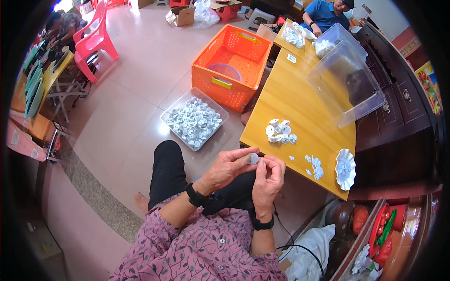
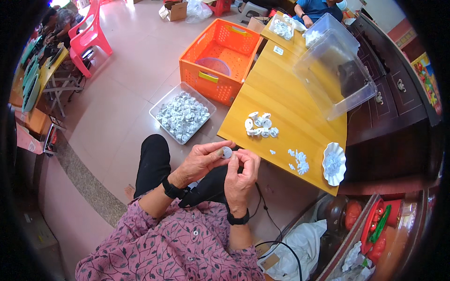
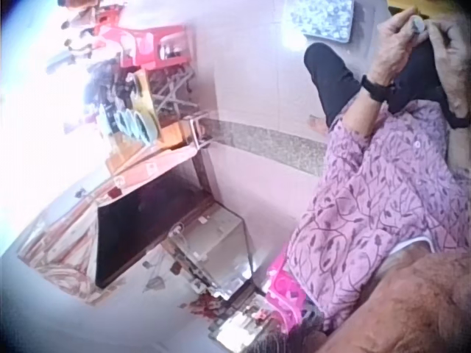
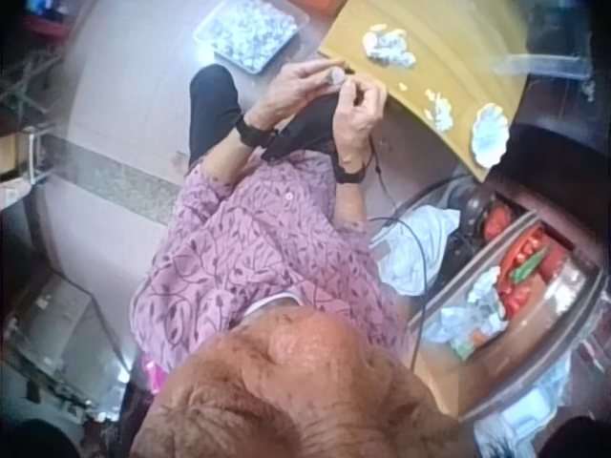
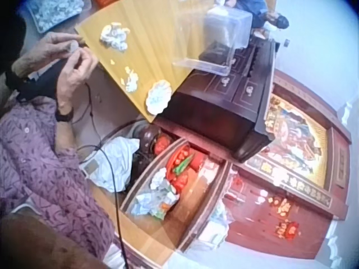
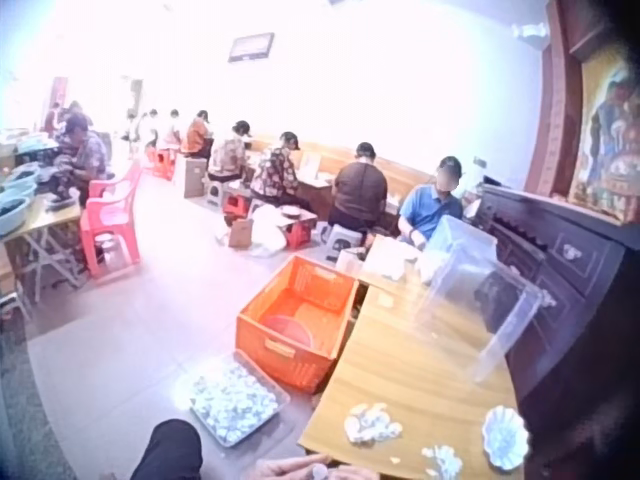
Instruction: The person picks up a white plastic base and a small white component from the table, fits the component into the base by hand, and places the assembled unit back onto the table, repeating the process several times.
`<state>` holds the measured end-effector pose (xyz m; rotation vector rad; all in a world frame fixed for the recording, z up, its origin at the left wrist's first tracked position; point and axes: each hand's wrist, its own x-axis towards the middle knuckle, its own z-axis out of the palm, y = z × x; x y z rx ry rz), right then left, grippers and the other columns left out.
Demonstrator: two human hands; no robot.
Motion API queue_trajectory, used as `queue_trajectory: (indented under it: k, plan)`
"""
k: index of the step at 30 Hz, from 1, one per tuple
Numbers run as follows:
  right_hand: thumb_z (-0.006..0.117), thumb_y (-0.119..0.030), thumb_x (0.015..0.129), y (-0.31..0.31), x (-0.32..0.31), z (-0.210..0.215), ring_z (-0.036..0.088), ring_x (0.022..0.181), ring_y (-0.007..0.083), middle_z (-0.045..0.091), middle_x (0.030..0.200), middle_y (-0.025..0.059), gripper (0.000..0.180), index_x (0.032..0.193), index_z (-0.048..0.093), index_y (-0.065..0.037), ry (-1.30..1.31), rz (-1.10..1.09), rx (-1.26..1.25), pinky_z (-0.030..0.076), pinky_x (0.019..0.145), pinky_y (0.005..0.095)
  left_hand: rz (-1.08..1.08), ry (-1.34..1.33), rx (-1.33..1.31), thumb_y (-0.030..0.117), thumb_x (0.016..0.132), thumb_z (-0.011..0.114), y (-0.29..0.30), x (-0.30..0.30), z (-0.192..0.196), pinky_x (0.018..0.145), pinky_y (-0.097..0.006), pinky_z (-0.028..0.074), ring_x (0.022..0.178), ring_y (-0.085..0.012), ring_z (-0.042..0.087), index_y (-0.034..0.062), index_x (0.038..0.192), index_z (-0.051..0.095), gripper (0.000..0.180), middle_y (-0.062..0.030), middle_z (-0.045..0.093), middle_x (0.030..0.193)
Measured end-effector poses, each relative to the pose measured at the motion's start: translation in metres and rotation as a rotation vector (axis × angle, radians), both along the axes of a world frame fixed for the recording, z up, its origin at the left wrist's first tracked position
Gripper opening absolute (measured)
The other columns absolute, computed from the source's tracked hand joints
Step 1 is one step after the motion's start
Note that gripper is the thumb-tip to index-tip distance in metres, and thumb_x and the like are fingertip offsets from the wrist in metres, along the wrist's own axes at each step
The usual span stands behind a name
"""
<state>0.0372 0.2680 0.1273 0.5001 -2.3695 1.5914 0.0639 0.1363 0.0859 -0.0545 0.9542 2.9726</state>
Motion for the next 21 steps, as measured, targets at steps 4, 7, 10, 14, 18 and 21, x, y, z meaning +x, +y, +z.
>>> queue_trajectory:
  k: [4, 7, 10, 14, 18, 21]
  plan:
    - [0.063, -0.005, 0.090, -0.003, 0.001, 0.000, 0.059, 0.096, 0.0306, 0.058, 0.103, 0.0156, 0.008, 0.092, 0.058, 0.000, 0.147, -0.060, 0.117, 0.050, 0.084, 0.0402, -0.054, -0.032, -0.037, 0.012, 0.097, 0.059, 0.001, -0.004, 0.007, 0.103, -0.036, 0.049, 0.119, -0.0210, 0.058, -0.0022, 0.134, 0.054, 0.039, -0.0138, 0.057, 0.133]
    - [0.064, -0.005, 0.089, -0.005, 0.003, 0.000, 0.059, 0.096, 0.0316, 0.057, 0.104, 0.0161, 0.010, 0.093, 0.057, 0.000, 0.214, -0.101, 0.186, 0.049, 0.084, 0.0413, -0.072, -0.024, -0.038, 0.011, 0.096, 0.061, 0.002, -0.005, 0.007, 0.100, -0.035, 0.051, 0.113, -0.0190, 0.060, -0.0024, 0.132, 0.055, 0.038, -0.0123, 0.060, 0.128]
    - [0.065, -0.005, 0.089, -0.004, 0.006, 0.002, 0.059, 0.095, 0.0318, 0.057, 0.104, 0.0166, 0.011, 0.093, 0.057, 0.000, 0.221, -0.125, 0.200, 0.049, 0.084, 0.0419, -0.098, -0.023, -0.070, 0.010, 0.095, 0.064, 0.000, -0.005, 0.001, 0.097, -0.034, 0.052, 0.109, -0.0173, 0.062, -0.0023, 0.130, 0.057, 0.038, -0.0106, 0.063, 0.122]
    - [0.066, -0.005, 0.088, -0.005, 0.010, 0.006, 0.059, 0.095, 0.0318, 0.058, 0.103, 0.0168, 0.011, 0.091, 0.057, 0.000, 0.188, -0.141, 0.177, 0.049, 0.083, 0.0420, -0.132, -0.034, -0.007, 0.009, 0.093, 0.066, 0.000, -0.005, -0.003, 0.096, -0.034, 0.052, 0.110, -0.0170, 0.062, 0.0001, 0.129, 0.059, 0.037, -0.0094, 0.063, 0.123]
    - [0.066, -0.005, 0.088, -0.006, 0.013, 0.006, 0.060, 0.094, 0.0319, 0.059, 0.102, 0.0169, 0.011, 0.091, 0.057, 0.001, 0.187, -0.158, 0.175, 0.049, 0.083, 0.0423, -0.143, 0.002, 0.047, 0.006, 0.092, 0.065, 0.000, -0.005, -0.005, 0.100, -0.036, 0.049, 0.114, -0.0189, 0.060, 0.0003, 0.128, 0.058, 0.037, -0.0102, 0.060, 0.128]
    - [0.066, -0.006, 0.088, -0.007, 0.015, 0.009, 0.060, 0.095, 0.0320, 0.059, 0.102, 0.0172, 0.011, 0.090, 0.057, 0.001, 0.178, -0.174, 0.166, 0.049, 0.083, 0.0431, -0.151, 0.036, 0.082, 0.003, 0.091, 0.066, 0.000, -0.006, -0.007, 0.100, -0.036, 0.049, 0.113, -0.0192, 0.060, -0.0004, 0.127, 0.058, 0.036, -0.0107, 0.061, 0.126]
